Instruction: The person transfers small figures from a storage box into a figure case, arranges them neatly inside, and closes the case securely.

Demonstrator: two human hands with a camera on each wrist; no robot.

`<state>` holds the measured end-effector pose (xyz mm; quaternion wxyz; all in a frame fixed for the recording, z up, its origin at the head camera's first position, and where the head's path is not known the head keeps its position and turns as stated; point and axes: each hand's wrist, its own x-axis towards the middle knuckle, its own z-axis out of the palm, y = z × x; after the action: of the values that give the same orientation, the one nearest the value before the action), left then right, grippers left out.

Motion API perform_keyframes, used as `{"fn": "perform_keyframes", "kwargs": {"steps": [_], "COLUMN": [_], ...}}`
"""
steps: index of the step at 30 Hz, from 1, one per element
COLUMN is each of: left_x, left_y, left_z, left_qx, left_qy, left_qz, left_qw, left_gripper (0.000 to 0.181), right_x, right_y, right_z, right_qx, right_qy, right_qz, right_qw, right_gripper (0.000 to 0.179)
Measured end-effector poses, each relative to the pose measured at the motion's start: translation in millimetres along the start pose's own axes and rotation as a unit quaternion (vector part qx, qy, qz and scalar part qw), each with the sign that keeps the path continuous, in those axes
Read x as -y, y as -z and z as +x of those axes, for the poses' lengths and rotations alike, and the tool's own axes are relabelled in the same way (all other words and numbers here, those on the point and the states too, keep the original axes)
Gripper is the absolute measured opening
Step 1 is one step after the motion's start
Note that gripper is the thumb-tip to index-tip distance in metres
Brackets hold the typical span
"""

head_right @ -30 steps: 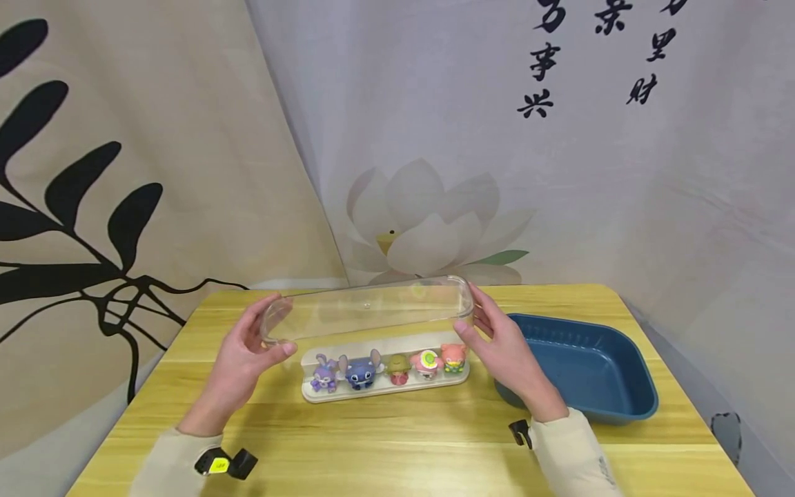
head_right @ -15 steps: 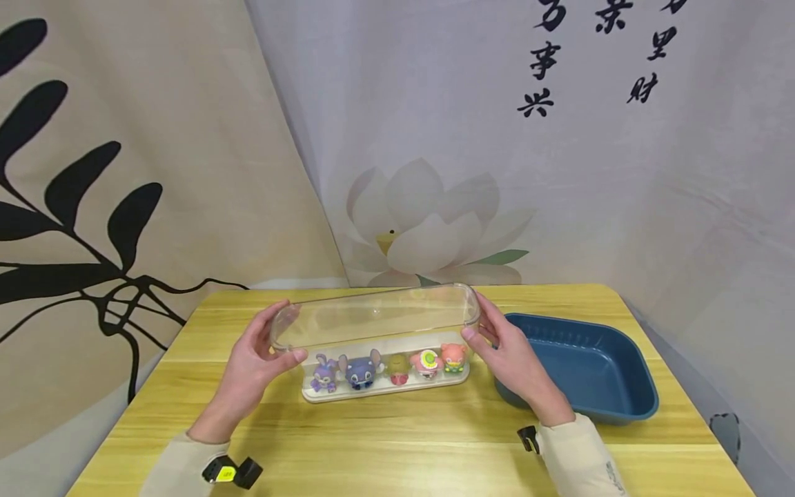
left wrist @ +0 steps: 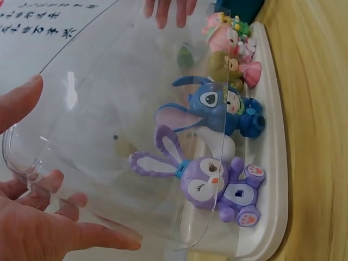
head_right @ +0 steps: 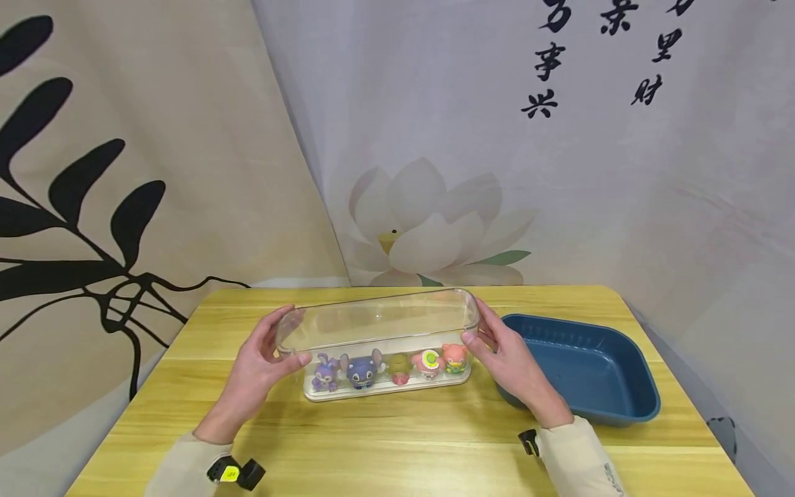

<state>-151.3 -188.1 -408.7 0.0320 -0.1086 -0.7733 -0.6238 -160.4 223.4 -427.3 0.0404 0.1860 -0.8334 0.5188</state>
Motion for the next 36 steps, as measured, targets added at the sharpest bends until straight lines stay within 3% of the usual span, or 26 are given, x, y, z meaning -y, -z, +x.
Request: {"fn": "perform_keyframes", "kwargs": {"steps": [16,36], "left_x": [14.0,30.1], "left_y": [3.2,1.1], "left_z": [8.2,10.3], "left_qx": [0.016,0.022], "left_qy": [0.02,0.02], "left_qz": [-0.003,-0.021], "left_qw": [0.9997,0.9993], "left_gripper": [0.088,0.089], "right_x": [-4.2,-17.0], "right_y": [-5.1,-9.8], "right_z": [3.0,5.9], "right_qx": [0.007,0.007], "right_qy": [-0.026,0.013], "right_qz": [-0.025,-0.018], "right_qw": [0.9993,0.9997], "right_gripper": [0.069,0.065]}}
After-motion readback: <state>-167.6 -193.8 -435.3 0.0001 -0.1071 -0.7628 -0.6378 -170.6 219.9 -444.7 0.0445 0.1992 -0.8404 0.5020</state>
